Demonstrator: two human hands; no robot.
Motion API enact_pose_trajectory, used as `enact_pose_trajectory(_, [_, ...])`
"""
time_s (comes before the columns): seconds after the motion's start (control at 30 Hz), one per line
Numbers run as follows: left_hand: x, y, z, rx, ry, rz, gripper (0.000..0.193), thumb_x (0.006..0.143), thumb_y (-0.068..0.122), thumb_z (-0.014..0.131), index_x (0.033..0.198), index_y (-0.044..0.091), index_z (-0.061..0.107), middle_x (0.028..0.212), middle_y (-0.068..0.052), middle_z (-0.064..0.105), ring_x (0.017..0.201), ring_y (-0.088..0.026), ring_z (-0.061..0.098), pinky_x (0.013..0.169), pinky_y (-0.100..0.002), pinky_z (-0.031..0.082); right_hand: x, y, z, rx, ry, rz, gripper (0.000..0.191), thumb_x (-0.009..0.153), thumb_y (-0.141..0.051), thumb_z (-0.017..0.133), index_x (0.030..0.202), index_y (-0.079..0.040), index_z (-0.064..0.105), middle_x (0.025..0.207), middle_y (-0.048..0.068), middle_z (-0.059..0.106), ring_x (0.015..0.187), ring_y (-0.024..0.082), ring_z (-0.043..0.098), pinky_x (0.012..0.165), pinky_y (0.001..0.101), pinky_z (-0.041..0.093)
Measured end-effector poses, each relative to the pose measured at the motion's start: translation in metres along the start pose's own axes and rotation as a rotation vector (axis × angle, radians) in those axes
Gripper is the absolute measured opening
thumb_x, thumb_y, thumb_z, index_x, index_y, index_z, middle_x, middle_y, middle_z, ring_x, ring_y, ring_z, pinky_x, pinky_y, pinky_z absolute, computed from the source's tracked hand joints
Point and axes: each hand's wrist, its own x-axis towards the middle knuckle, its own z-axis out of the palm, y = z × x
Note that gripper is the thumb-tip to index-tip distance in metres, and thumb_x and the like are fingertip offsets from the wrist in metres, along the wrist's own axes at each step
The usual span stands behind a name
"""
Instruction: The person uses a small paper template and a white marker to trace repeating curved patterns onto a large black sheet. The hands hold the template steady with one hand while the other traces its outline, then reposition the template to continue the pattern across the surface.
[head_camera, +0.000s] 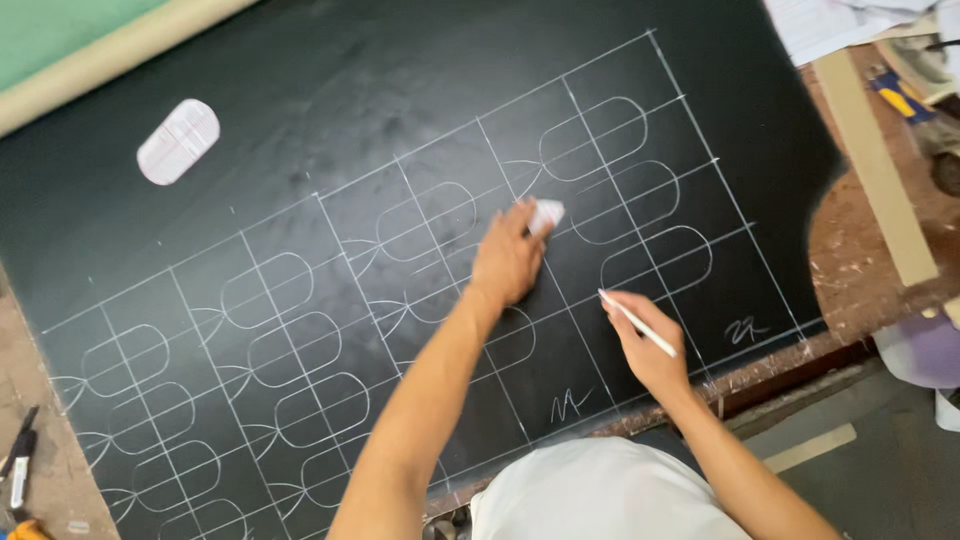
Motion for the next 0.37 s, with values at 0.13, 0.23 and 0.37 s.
enact_pose_trajectory(0.13, [-0.049,0.065,-0.043,-0.243,0.118,-0.02,0.037,0.092,0.014,0.067,0.128,0.009,0.071,0.157,-0.021,0.044,0.147,-0.039,0.04,0.121,-0.052,0.034,-0.053,0.006,-0.012,-0.007,0.082,0.15,0.025,0.1,-0.01,0.063,0.122,-0.002,0.07,0.106,0.007,0.077,0.094,0.012,0.071,0.083,0.0254,0.056])
enact_pose_trajectory(0.23, [-0.073,0.105,-0.096,-0.744,0.046,-0.186,0.027,0.099,0.017,0.063,0.123,0.007,0.072,0.135,-0.018,0.062,0.125,-0.033,0.059,0.105,-0.043,0.047,-0.076,0.016,-0.023,0.014,0.142,0.211,0.026,0.099,-0.01,0.062,0.123,-0.003,0.07,0.103,0.006,0.077,0.089,0.011,0.068,0.078,0.025,0.054])
enact_pose_trajectory(0.37, [-0.129,0.096,-0.203,-1.041,-0.407,0.012,0.015,0.104,0.018,0.065,0.107,0.006,0.073,0.101,-0.011,0.075,0.097,-0.02,0.071,0.09,-0.035,0.057,-0.099,0.03,-0.037,-0.001,0.196,0.2,0.026,0.099,-0.011,0.062,0.123,-0.004,0.07,0.102,0.005,0.076,0.087,0.007,0.068,0.075,0.0234,0.054])
